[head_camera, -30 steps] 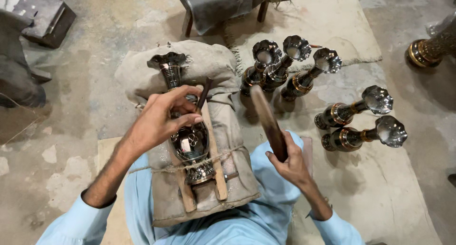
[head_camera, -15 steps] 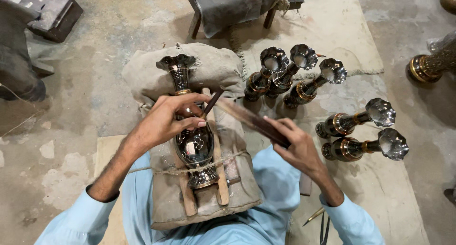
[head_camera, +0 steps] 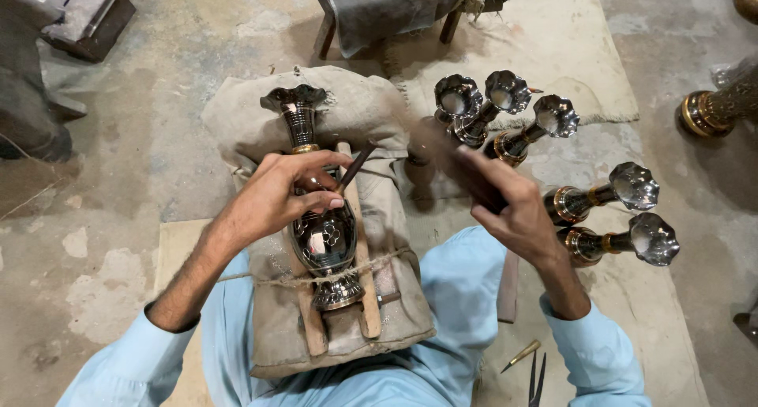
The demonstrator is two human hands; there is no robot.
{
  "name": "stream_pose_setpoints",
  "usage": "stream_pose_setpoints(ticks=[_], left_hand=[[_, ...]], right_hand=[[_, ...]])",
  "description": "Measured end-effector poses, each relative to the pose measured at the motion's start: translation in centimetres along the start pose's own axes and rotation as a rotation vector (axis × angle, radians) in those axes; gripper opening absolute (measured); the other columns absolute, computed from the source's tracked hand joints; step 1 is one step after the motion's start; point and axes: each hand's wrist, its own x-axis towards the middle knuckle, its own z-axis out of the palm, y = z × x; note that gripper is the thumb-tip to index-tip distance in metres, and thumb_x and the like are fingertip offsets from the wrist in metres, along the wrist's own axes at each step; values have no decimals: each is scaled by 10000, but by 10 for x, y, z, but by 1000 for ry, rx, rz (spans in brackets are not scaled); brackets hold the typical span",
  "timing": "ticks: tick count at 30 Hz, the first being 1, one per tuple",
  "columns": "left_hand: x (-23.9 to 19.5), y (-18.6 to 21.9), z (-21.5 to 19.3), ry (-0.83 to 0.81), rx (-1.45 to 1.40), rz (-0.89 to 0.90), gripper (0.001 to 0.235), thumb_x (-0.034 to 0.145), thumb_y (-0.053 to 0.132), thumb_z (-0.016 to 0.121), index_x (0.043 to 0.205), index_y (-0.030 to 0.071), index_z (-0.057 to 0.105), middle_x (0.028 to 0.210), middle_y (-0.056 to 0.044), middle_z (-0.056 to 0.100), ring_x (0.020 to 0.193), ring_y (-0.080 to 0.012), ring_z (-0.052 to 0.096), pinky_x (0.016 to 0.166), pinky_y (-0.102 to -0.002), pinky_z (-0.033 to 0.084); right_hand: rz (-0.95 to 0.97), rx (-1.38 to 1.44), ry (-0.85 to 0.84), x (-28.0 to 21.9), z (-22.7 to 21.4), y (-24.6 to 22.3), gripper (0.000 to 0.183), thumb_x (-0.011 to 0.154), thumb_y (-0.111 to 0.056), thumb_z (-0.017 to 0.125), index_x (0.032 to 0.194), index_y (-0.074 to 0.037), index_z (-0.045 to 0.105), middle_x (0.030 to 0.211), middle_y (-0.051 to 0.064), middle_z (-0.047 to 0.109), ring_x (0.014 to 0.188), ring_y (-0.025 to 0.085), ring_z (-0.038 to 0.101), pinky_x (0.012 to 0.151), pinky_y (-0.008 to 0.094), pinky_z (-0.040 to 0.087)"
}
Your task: The person uses a hammer and a metal punch to emboss a decorative pattern onto a silver-colored metal vase. The vase is held in a padded wooden jig on the person's lap. The person repeatedly strikes the punch to create a floral design.
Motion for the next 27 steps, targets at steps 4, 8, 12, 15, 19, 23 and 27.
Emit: stream_pose_setpoints(ticks=[4, 8, 12, 15, 19, 23, 27], left_hand=[[-1, -1, 0, 0, 0, 25, 493, 855, 94, 758, 1329, 109, 625, 933, -78, 817, 790, -144, 783, 717, -312, 621], [-3, -2, 0, -7, 9, 64, 482, 858, 130, 770, 1321, 111, 637, 940, -92, 816, 855, -166, 792, 775, -329, 614], [-4, -3, 0, 2, 27, 63, 490, 850, 161, 774, 1321, 126, 645, 956, -94, 815, 859, -175, 792, 777, -337, 608], [-5, -5, 0, 0, 19, 97, 498, 851, 161, 783, 1327, 115, 642, 967, -109, 808, 888, -182, 785, 795, -339, 605], [-6, -7, 2, 12, 33, 44, 494, 857, 154, 772, 1332, 125, 640, 971, -100, 813, 896, -189, 789, 812, -353, 615], [-7, -8, 4, 5, 54, 30, 501, 860, 160, 768, 1341, 135, 630, 983, -91, 812, 918, -185, 792, 827, -357, 626], [-8, -8, 3, 20, 15, 55, 496, 867, 142, 756, 1344, 120, 624, 1003, -101, 810, 946, -184, 791, 831, -359, 629]], right_hand=[[36, -66, 93, 2, 4, 1, 784, 768, 20, 727, 1514, -111, 524, 1156, 162, 702, 981, 267, 704, 869, 373, 565], [55, -149, 52, 1, 6, 2, 766, 769, 0, 756, 1493, -124, 540, 1153, 130, 721, 917, 273, 717, 831, 355, 574], [14, 88, 163, -2, 8, 1, 717, 838, -1, 744, 1505, -75, 492, 1172, 136, 707, 1000, 262, 719, 892, 350, 570], [146, -273, -67, -3, 9, -1, 793, 719, 21, 731, 1476, -156, 574, 1054, 125, 732, 804, 246, 702, 737, 384, 587], [38, 3, 44, -4, 9, -1, 748, 793, 19, 681, 1505, -152, 525, 1104, 113, 708, 885, 218, 712, 788, 373, 595], [104, -158, 4, -4, 8, 1, 760, 780, 4, 720, 1498, -168, 539, 1053, 103, 736, 798, 214, 715, 706, 359, 601], [13, 172, 79, -1, 8, -2, 739, 850, -17, 690, 1539, -119, 443, 1129, 89, 718, 933, 211, 735, 828, 355, 603]])
